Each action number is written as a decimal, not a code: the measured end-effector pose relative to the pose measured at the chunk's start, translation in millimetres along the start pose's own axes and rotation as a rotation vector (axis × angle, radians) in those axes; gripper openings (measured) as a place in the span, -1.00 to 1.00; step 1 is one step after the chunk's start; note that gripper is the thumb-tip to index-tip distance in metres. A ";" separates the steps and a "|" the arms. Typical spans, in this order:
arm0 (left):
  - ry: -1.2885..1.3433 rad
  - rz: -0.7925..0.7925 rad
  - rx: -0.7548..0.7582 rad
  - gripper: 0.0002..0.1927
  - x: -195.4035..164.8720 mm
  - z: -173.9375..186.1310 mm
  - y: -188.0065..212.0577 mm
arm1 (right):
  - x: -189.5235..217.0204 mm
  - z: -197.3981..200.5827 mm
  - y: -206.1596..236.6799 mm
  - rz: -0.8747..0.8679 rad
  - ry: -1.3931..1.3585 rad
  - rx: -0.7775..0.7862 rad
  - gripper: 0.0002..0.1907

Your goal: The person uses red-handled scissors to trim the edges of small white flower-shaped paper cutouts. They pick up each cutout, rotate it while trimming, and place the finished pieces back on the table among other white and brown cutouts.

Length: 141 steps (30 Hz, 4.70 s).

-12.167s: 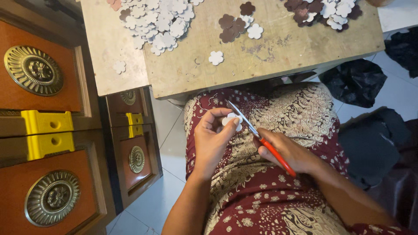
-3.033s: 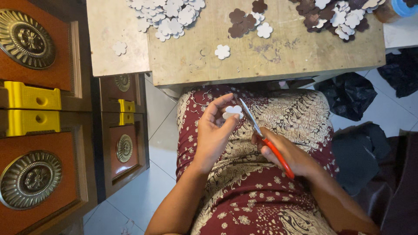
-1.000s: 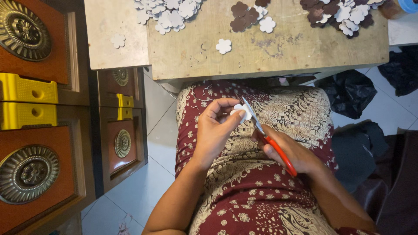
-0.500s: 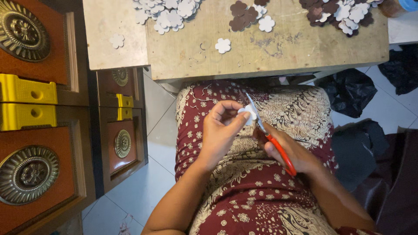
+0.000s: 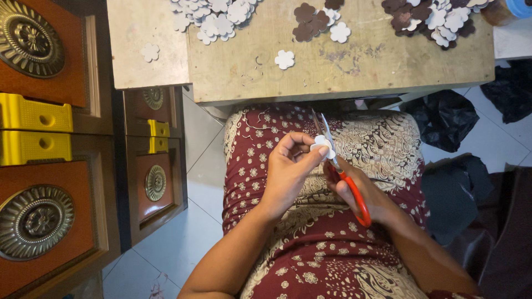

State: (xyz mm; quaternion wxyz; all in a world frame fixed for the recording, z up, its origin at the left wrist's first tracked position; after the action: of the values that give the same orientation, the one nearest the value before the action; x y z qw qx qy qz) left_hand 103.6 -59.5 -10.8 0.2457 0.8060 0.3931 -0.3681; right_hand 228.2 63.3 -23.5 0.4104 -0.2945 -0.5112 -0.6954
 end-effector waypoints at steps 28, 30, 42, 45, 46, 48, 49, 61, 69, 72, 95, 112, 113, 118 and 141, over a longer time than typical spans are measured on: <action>-0.132 -0.022 -0.084 -0.75 6.3 24.6 -15.4 | -32.1 8.0 -4.9 -0.126 -0.322 0.031 -0.28; -0.149 -0.029 -0.084 -0.75 8.0 27.1 -16.1 | -32.3 6.2 -7.7 -0.108 -0.242 0.065 -0.27; -0.028 -0.008 -0.097 -0.53 16.8 34.6 -22.7 | -40.4 -0.2 -20.0 -0.311 -0.254 0.089 -0.44; 0.040 -0.038 -0.097 -0.56 19.0 37.7 -26.2 | -49.7 -2.2 -22.0 -0.361 -0.376 0.069 -0.49; 0.005 -0.040 -0.112 -0.58 20.4 39.4 -26.9 | -51.9 -1.9 -23.5 -0.375 -0.423 0.058 -0.50; -0.069 -0.056 -0.140 -0.62 21.7 44.0 -30.5 | -54.5 -0.9 -27.5 -0.427 -0.440 0.034 -0.52; -0.100 -0.058 -0.147 -0.64 22.2 47.0 -33.0 | -55.0 0.7 -30.2 -0.455 -0.450 0.022 -0.52; -0.279 -0.291 -0.199 -0.67 -14.8 71.6 -114.6 | -2.6 38.4 -94.6 -0.336 -0.299 -0.043 -0.60; -1.005 -0.715 -0.382 -0.49 -50.1 74.6 -191.6 | 2.9 35.2 -107.4 -0.369 -0.158 -0.166 -0.75; -1.311 -0.742 -0.085 -0.64 -21.1 48.4 -176.8 | 2.8 31.9 -102.0 -0.415 0.002 -0.242 -0.67; -0.492 -0.388 -0.175 -0.75 26.8 41.3 -141.0 | -28.4 29.8 -78.6 -0.252 -0.295 -0.095 -0.52; -0.066 -0.174 -0.136 -0.73 -15.0 22.2 -50.9 | 13.9 12.8 -38.2 -0.057 -0.356 0.107 -0.18; -0.065 -0.185 -0.130 -0.73 -16.3 21.1 -47.5 | 17.1 12.9 -35.4 -0.057 -0.302 0.114 -0.17; -0.099 -0.171 -0.122 -0.74 -19.8 15.3 -35.0 | 36.5 16.0 -25.0 -0.014 -0.028 0.085 -0.16; -0.091 -0.139 -0.209 -0.71 -16.1 5.4 -25.2 | 44.6 14.2 -17.4 -0.001 -0.115 0.112 -0.19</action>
State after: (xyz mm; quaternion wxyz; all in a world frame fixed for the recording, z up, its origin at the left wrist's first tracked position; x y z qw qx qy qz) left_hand 74.2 -56.1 -4.1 0.3200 0.7291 0.4728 -0.3775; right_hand 191.0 67.2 9.6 0.3959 -0.3103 -0.5723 -0.6476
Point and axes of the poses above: each hand's wrist, its own y-axis away from the middle knuckle, its own z-axis out of the back of the hand, x = y × z, the point moved 4 cm from there along -y, towards the middle knuckle, and after that the axes turned 14 degrees about -z, right-handed, at the moved point
